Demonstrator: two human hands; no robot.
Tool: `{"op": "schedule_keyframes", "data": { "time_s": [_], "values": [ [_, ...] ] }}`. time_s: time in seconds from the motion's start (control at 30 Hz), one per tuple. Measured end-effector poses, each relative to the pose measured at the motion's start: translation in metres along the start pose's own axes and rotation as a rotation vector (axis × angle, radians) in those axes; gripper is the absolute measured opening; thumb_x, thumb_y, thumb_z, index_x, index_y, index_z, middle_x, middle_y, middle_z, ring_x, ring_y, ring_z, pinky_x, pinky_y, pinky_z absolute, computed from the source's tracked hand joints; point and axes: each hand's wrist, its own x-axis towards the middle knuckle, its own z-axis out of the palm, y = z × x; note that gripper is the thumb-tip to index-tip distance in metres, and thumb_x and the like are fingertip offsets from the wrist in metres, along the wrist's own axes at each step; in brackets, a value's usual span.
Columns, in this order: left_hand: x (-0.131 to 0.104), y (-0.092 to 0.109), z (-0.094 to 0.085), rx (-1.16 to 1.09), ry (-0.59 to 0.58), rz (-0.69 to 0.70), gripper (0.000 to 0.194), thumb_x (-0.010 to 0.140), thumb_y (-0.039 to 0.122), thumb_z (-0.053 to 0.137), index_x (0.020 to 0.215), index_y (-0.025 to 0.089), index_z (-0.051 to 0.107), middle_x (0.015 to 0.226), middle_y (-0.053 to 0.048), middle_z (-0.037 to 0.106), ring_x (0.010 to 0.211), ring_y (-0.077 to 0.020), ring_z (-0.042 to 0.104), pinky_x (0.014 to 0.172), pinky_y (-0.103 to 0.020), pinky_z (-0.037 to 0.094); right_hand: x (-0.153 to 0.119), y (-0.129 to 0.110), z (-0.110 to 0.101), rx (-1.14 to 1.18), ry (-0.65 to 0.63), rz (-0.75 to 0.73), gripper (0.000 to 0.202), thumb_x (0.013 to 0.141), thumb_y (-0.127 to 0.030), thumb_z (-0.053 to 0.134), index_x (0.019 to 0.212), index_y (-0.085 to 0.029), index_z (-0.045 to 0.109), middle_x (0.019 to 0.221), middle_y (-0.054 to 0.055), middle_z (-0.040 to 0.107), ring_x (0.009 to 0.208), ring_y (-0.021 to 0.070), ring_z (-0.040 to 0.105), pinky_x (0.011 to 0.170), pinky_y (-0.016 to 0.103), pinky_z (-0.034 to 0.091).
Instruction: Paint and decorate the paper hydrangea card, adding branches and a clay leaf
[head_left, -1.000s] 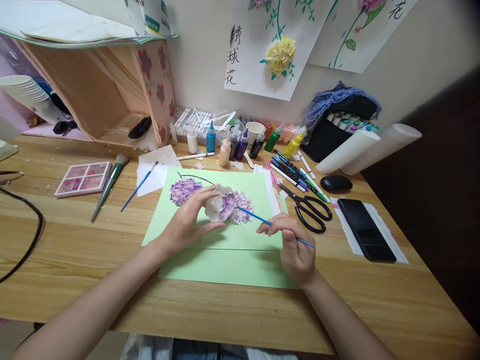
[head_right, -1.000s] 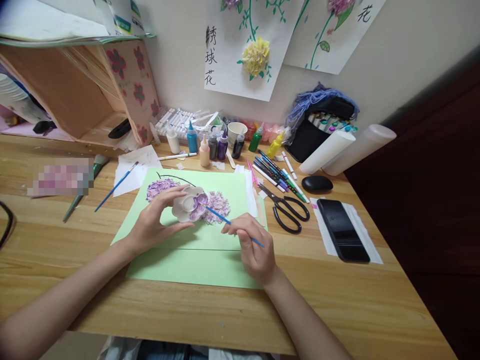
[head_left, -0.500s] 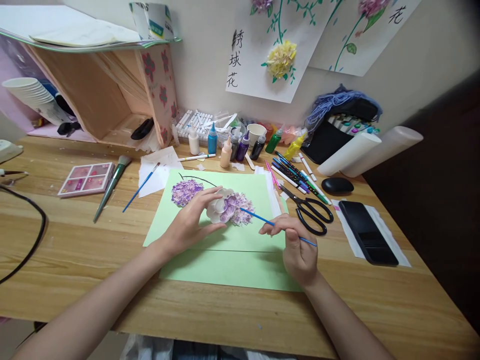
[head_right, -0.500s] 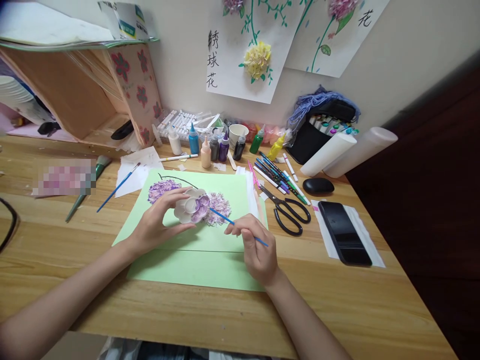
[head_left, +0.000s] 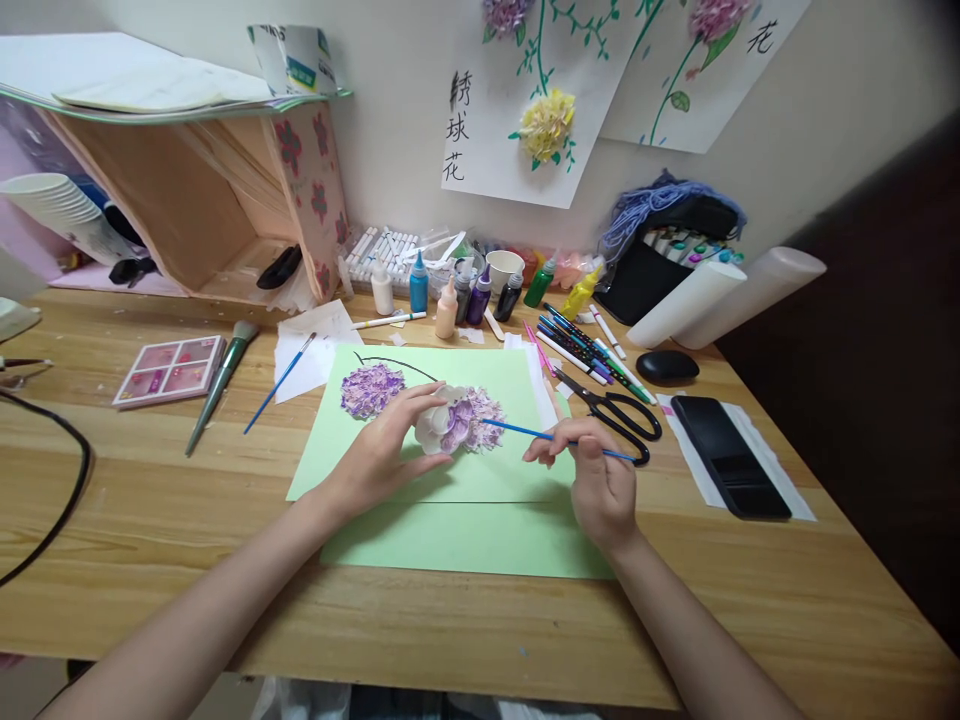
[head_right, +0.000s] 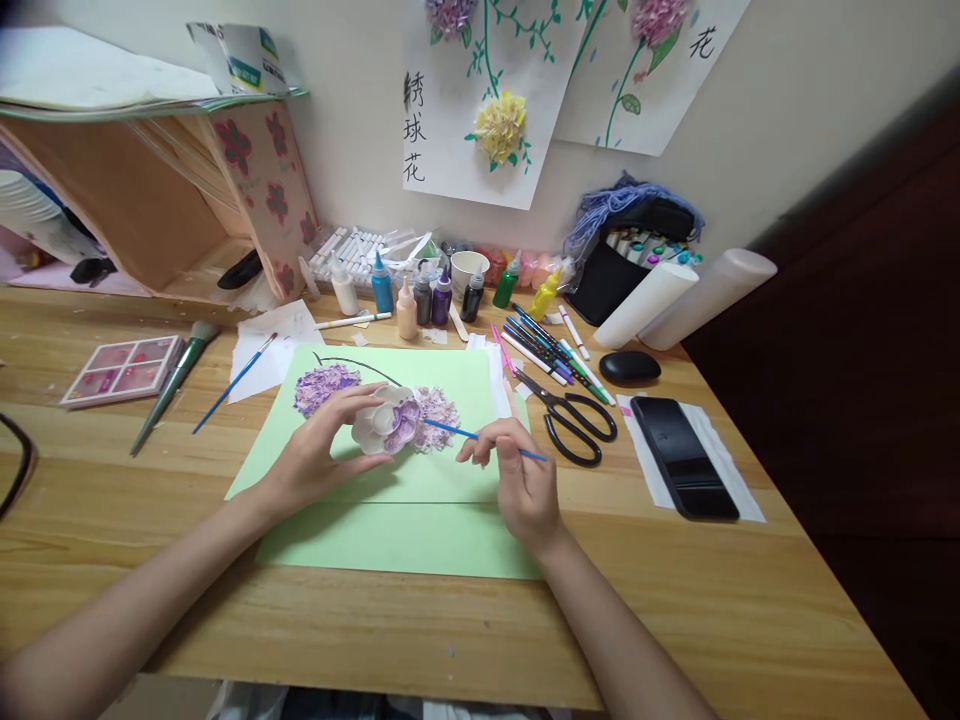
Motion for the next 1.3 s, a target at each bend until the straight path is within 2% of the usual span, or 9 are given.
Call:
{"op": "schedule_keyframes", "data": {
  "time_s": [0.27, 0.43, 0.57, 0.7, 0.87, 0.97, 1.07, 1.23, 1.3],
  "values": [
    [0.0005, 0.0013, 0.0000, -0.012, 0.004, -0.004, 0.058, 0.076, 0.027, 0.071, 0.127, 0.022, 0.042, 0.133, -0.016, 0.051, 0.124, -0.0250, 0.049, 0.098, -0.041, 0.047, 0.0008, -0.0034, -0.0008, 0.007, 0.015, -0.093, 0.036, 0.096, -0.042, 0.035, 0.076, -0.020, 0.054, 0.064, 0.002, 0.058, 0.060, 0.0167, 0.059, 0.057, 0.032, 0.047],
    [0.0002, 0.0014, -0.0003, -0.016, -0.007, -0.007, 0.058, 0.077, 0.027, 0.070, 0.127, 0.022, 0.042, 0.134, -0.015, 0.051, 0.124, -0.0247, 0.049, 0.098, -0.041, 0.047, -0.0010, -0.0035, -0.0008, -0.062, -0.098, -0.152, 0.034, 0.096, -0.038, 0.034, 0.077, -0.020, 0.055, 0.068, 0.004, 0.061, 0.064, 0.0173, 0.059, 0.060, 0.032, 0.046],
    [-0.0001, 0.0015, -0.0005, -0.025, -0.005, -0.011, 0.058, 0.077, 0.027, 0.071, 0.127, 0.022, 0.042, 0.134, -0.015, 0.050, 0.125, -0.0246, 0.048, 0.099, -0.041, 0.046, -0.0023, -0.0035, 0.0001, -0.046, -0.067, -0.172, 0.033, 0.097, -0.038, 0.034, 0.079, -0.021, 0.055, 0.068, 0.003, 0.061, 0.063, 0.0171, 0.059, 0.060, 0.032, 0.046],
    [0.0000, 0.0020, -0.0003, -0.025, -0.007, -0.014, 0.058, 0.077, 0.027, 0.071, 0.127, 0.022, 0.042, 0.133, -0.015, 0.051, 0.125, -0.0249, 0.048, 0.100, -0.042, 0.046, -0.0022, -0.0043, 0.0007, -0.053, -0.113, -0.146, 0.034, 0.096, -0.039, 0.035, 0.077, -0.020, 0.055, 0.067, 0.003, 0.060, 0.063, 0.0163, 0.059, 0.060, 0.031, 0.046],
    [0.0006, 0.0016, -0.0002, -0.008, 0.008, -0.005, 0.058, 0.076, 0.027, 0.071, 0.126, 0.021, 0.042, 0.133, -0.015, 0.051, 0.125, -0.0235, 0.049, 0.099, -0.039, 0.046, -0.0031, -0.0040, 0.0003, -0.040, -0.026, -0.140, 0.033, 0.097, -0.037, 0.034, 0.077, -0.020, 0.055, 0.067, 0.002, 0.058, 0.061, 0.0159, 0.058, 0.057, 0.031, 0.044],
    [0.0009, 0.0017, -0.0005, -0.007, 0.012, -0.002, 0.059, 0.076, 0.026, 0.071, 0.127, 0.021, 0.042, 0.134, -0.014, 0.051, 0.125, -0.0216, 0.047, 0.100, -0.035, 0.045, -0.0051, -0.0036, 0.0004, -0.061, -0.054, -0.150, 0.033, 0.097, -0.034, 0.034, 0.076, -0.020, 0.054, 0.065, 0.001, 0.057, 0.059, 0.0147, 0.057, 0.056, 0.029, 0.043],
    [0.0009, 0.0020, -0.0008, -0.013, 0.012, -0.001, 0.059, 0.077, 0.025, 0.071, 0.128, 0.020, 0.041, 0.134, -0.013, 0.050, 0.126, -0.0206, 0.046, 0.101, -0.034, 0.043, -0.0065, -0.0033, 0.0007, -0.082, -0.021, -0.192, 0.030, 0.097, -0.031, 0.034, 0.078, -0.020, 0.055, 0.065, 0.001, 0.058, 0.059, 0.0147, 0.056, 0.057, 0.030, 0.043],
    [0.0005, 0.0018, -0.0009, -0.032, -0.001, -0.001, 0.060, 0.077, 0.024, 0.071, 0.129, 0.021, 0.040, 0.135, -0.013, 0.049, 0.126, -0.0209, 0.046, 0.102, -0.035, 0.043, -0.0060, -0.0035, 0.0008, -0.168, -0.072, -0.233, 0.030, 0.097, -0.031, 0.034, 0.078, -0.020, 0.055, 0.065, 0.002, 0.058, 0.061, 0.0159, 0.056, 0.059, 0.031, 0.043],
    [0.0003, 0.0016, -0.0008, -0.030, -0.002, -0.002, 0.060, 0.077, 0.025, 0.071, 0.128, 0.021, 0.040, 0.135, -0.014, 0.049, 0.126, -0.0212, 0.046, 0.102, -0.036, 0.043, -0.0058, -0.0036, 0.0009, -0.165, -0.049, -0.234, 0.030, 0.097, -0.030, 0.034, 0.078, -0.020, 0.055, 0.065, 0.002, 0.058, 0.061, 0.0158, 0.056, 0.059, 0.031, 0.044]
  ]
}}
